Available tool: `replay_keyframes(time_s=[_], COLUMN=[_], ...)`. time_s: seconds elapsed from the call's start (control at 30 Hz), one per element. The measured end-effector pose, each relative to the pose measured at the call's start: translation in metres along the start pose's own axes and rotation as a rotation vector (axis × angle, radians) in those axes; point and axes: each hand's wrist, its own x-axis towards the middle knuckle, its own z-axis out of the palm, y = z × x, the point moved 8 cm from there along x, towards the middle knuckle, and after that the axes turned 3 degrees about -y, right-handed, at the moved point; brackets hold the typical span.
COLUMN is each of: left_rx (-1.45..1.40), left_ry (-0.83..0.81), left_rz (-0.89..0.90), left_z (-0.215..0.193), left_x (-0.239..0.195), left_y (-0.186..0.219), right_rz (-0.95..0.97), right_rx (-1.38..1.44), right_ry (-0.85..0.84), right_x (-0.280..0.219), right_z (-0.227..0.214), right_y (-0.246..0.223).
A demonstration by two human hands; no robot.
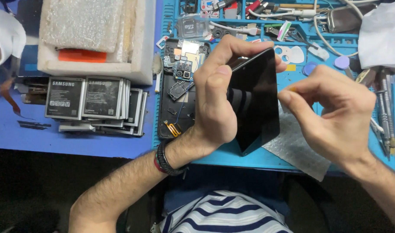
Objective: The person uses a small orange tool to scrape and clean the edges and corners of a black smartphone held in the left hand. The person rotates the phone to access different sides while working over a blue workbench with scattered electronics parts and tools.
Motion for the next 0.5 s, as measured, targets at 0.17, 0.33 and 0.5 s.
replay_keyframes(time_s=[0.17,0.33,0.5], left_rx=[-0.067,-0.011,0.014], left_ry=[-0.016,-0.002,0.013], left_rz=[0.008,-0.032,0.008], left_z=[0.003,-0.001,-0.001], left_x=[-0.001,0.0,0.0], left_y=[-0.005,-0.004,-0.002], right_rz=[0.069,0.165,0.192], right_rx=[-0.047,-0.004,-0.064], right_ry=[-0.061,-0.121,-0.229], right_x=[-0.025,-0.043,-0.048], right_z=[0.002,0.008,0.012], right_y=[0.016,0.031,0.033])
